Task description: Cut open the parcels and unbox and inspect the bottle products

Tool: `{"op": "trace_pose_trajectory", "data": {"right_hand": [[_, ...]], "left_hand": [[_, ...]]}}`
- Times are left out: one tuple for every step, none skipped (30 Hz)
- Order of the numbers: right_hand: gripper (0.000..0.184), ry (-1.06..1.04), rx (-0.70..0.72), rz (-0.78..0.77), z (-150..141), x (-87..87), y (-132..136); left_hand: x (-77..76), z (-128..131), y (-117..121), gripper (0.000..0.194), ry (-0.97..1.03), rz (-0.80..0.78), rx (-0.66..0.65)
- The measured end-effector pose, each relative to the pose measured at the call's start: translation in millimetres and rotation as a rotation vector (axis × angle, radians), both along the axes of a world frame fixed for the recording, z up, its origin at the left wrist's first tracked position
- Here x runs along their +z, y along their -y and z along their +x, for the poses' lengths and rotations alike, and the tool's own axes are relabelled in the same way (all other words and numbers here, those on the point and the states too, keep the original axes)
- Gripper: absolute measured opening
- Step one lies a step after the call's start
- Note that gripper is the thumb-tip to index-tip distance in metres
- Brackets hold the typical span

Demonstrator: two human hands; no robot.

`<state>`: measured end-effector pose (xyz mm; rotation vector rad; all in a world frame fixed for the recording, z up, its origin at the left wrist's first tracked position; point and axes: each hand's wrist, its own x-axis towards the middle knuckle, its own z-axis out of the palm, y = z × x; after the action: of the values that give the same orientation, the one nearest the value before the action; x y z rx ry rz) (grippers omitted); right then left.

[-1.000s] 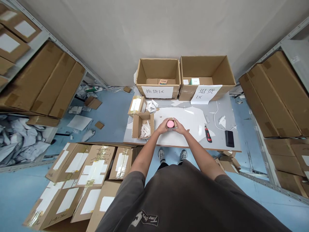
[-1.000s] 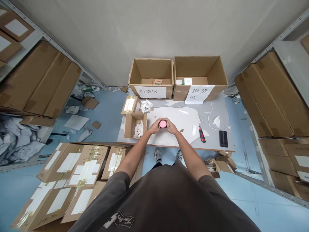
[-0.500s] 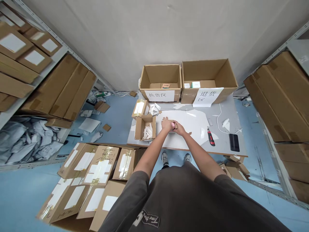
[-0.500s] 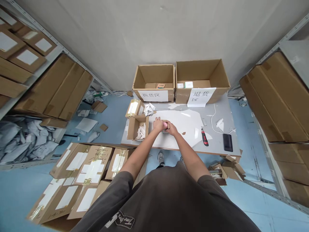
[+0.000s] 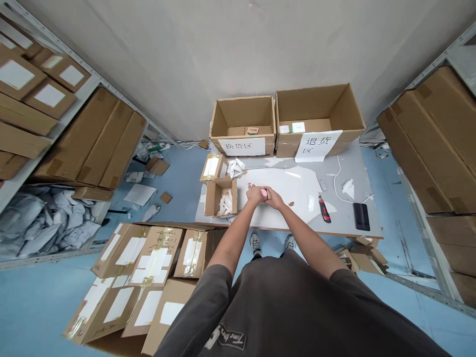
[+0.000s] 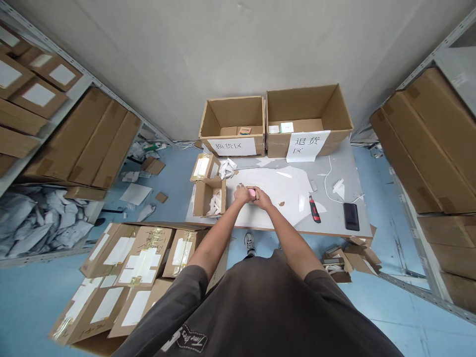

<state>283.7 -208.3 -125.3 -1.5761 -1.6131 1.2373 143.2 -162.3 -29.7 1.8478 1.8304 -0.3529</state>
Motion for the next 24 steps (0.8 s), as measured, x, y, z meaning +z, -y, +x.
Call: {"op": "trace_pose_trajectory", "data": {"right_hand": [[0.092,0.01,0.0,-0.005,0,0.8,0],[0.092,0.022,-0.001,-0.01,1,1.9,-1],[0.091,0.033,-0.001,-0.013,1,3.3,-1],[0.09,0.04,0.002,-0.013,1,4.9,-1],[0.088,0.044,0.007,-0.009,1,6.6,-2],[0.086,0.045,0.012,-0.002,0,8.5,-2],[0.085,0.046,0.018,0.007,0,10.3,-2],[0.084,0.048,0.021,0.014,0,12.1,-2],[0.083,0.053,0.023,0.019,-1,13.7,-2],[0.082,0.059,0.022,0.02,-1,15.1,-2],[0.082,0.068,0.019,0.018,-1,16.3,-2],[0.082,0.078,0.016,0.013,-1,17.2,-3],[0.082,0.088,0.014,0.009,-1,17.9,-3],[0.083,0.097,0.012,0.007,-1,18.4,-3],[0.083,0.107,0.011,0.007,-1,18.7,-4],[0.084,0.116,0.011,0.008,-1,18.9,-4],[0.084,0.126,0.013,0.008,-2,19.2,-5],[0.084,0.132,0.017,0.005,-2,19.4,-5],[0.085,0.137,0.021,0.002,-2,19.7,-6],[0.085,0.14,0.024,-0.002,-2,20.1,-6],[0.086,0.144,0.025,-0.004,-2,20.5,-6],[0.086,0.146,0.023,-0.005,-3,20.9,-6],[0.088,0.148,0.019,-0.005,-3,21.3,-7],[0.09,0.148,0.015,-0.005,-4,21.6,-7]], "left_hand": [[1.0,-1,0,0.075,0.016,0.011,0.0],[2.2,-3,1,0.075,0.038,0.032,-0.001],[3.7,-5,3,0.074,0.063,0.058,-0.002],[5.4,-8,6,0.073,0.09,0.085,-0.004],[7.2,-11,9,0.073,0.116,0.113,-0.006],[9.4,-14,13,0.072,0.142,0.142,-0.008],[12.1,-16,16,0.072,0.166,0.171,-0.007],[15.3,-19,19,0.072,0.189,0.202,0.001],[19.2,-21,21,0.071,0.213,0.229,0.016],[24.0,-24,23,0.07,0.241,0.248,0.039],[29.6,-27,23,0.068,0.27,0.254,0.071],[36.0,-30,23,0.066,0.301,0.246,0.109],[43.1,-33,21,0.065,0.332,0.23,0.144],[50.6,-37,19,0.064,0.361,0.21,0.17],[58.3,-42,15,0.063,0.386,0.196,0.186],[65.9,-46,11,0.062,0.407,0.191,0.19],[73.4,-51,7,0.059,0.426,0.195,0.185],[80.6,-55,3,0.056,0.445,0.203,0.178],[87.7,-59,-1,0.053,0.467,0.213,0.174],[94.5,-63,-5,0.051,0.492,0.224,0.173],[101.3,-66,-8,0.049,0.52,0.234,0.174],[108.0,-69,-11,0.048,0.547,0.242,0.174],[114.7,-71,-14,0.047,0.573,0.25,0.175],[121.4,-73,-16,0.047,0.597,0.26,0.175]]}}
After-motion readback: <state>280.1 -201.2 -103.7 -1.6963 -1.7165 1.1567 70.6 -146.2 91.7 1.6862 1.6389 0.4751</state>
